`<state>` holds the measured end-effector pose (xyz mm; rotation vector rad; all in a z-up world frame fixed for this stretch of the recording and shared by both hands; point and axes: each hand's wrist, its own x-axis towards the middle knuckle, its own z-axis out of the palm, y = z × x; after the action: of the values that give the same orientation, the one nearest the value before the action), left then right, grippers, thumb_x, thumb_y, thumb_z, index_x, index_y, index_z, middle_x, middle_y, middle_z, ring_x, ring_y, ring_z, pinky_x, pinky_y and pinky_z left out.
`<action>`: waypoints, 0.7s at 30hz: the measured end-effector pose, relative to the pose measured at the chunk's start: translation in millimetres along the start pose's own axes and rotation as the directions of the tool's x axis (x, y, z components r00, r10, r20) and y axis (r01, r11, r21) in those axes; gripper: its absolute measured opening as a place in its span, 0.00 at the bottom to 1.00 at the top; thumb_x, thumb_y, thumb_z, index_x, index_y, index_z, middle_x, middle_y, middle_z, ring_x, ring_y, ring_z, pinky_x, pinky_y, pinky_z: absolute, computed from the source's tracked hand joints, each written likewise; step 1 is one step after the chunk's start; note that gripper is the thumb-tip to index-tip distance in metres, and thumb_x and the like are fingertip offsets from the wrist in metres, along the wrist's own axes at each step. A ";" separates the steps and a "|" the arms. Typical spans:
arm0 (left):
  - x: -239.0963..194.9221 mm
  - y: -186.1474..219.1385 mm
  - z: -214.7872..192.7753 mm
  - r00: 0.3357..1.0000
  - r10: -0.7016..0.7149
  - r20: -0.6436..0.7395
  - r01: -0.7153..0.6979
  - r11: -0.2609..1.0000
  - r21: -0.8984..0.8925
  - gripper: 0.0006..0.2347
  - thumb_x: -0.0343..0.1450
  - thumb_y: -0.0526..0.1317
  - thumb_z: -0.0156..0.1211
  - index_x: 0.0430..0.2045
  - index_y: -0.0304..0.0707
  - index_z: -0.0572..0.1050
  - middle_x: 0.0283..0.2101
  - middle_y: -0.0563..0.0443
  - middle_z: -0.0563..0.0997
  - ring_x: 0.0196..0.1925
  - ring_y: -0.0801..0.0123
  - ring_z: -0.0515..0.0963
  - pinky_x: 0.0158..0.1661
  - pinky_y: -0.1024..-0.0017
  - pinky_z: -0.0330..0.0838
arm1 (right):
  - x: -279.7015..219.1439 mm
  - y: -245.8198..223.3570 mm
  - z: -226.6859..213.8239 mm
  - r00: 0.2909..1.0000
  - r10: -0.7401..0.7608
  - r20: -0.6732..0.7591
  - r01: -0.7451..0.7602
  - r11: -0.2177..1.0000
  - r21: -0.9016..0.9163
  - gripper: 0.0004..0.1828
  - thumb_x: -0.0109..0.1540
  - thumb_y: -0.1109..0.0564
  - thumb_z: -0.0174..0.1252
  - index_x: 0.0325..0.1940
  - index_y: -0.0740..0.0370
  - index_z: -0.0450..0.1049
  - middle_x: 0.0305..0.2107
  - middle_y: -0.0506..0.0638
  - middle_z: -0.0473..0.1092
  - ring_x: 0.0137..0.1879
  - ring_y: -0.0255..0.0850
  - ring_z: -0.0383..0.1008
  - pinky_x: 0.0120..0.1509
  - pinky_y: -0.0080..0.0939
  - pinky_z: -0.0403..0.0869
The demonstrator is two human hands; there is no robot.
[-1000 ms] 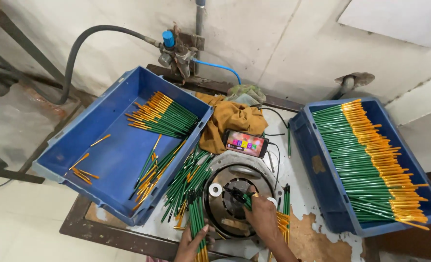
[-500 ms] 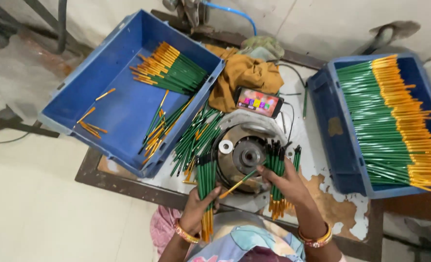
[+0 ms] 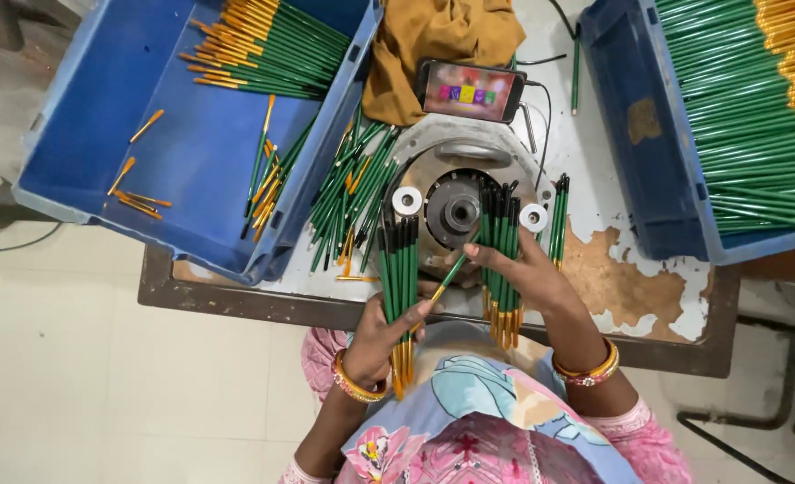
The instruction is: Bundling and aligning incense sticks or similar products using a rotary machine.
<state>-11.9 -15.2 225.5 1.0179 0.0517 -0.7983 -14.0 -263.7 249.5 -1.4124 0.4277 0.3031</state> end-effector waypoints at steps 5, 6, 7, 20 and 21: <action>0.1 -16.7 -2.1 1.000 -0.026 0.000 0.026 0.999 -0.019 0.14 0.71 0.38 0.68 0.46 0.25 0.77 0.33 0.49 0.80 0.27 0.75 0.75 0.28 0.76 0.70 | -3.1 1.1 12.7 0.996 -0.088 0.028 0.083 0.985 0.149 0.16 0.62 0.55 0.64 0.50 0.65 0.73 0.37 0.56 0.80 0.45 0.43 0.82 0.50 0.43 0.80; 2.1 -17.4 0.2 1.000 0.002 0.007 -0.002 0.999 -0.032 0.14 0.72 0.37 0.69 0.46 0.25 0.77 0.31 0.51 0.78 0.27 0.75 0.75 0.29 0.76 0.70 | -3.0 -2.1 14.4 0.999 -0.033 0.008 0.030 0.971 0.239 0.17 0.62 0.56 0.63 0.51 0.64 0.71 0.37 0.58 0.79 0.45 0.46 0.83 0.52 0.47 0.82; 2.9 -23.0 -1.2 1.000 -0.001 0.018 0.001 1.000 -0.028 0.14 0.72 0.37 0.69 0.46 0.25 0.77 0.31 0.51 0.78 0.27 0.75 0.75 0.29 0.76 0.70 | -1.4 2.2 13.6 0.999 -0.038 -0.003 0.037 0.970 0.242 0.17 0.62 0.56 0.63 0.51 0.64 0.71 0.37 0.58 0.79 0.45 0.46 0.83 0.52 0.47 0.82; 9.7 -27.3 17.9 0.996 -0.065 -0.055 0.070 0.993 0.094 0.14 0.67 0.36 0.70 0.44 0.31 0.75 0.32 0.53 0.79 0.27 0.76 0.76 0.29 0.76 0.71 | 5.7 24.7 1.1 0.997 -0.013 0.081 -0.037 0.810 0.585 0.19 0.62 0.60 0.64 0.54 0.64 0.67 0.40 0.59 0.77 0.46 0.50 0.82 0.50 0.53 0.82; 9.8 -28.3 18.0 0.996 -0.073 -0.043 0.076 0.994 0.083 0.14 0.68 0.36 0.70 0.43 0.30 0.75 0.32 0.53 0.80 0.28 0.76 0.76 0.29 0.76 0.72 | 6.1 26.4 0.0 0.996 0.004 0.086 -0.055 0.802 0.594 0.20 0.62 0.60 0.65 0.54 0.63 0.67 0.41 0.58 0.77 0.46 0.49 0.81 0.50 0.53 0.82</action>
<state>-27.9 -42.5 210.7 1.1178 0.0915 -0.8540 -20.5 -260.3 223.4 -0.7672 0.4305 0.2209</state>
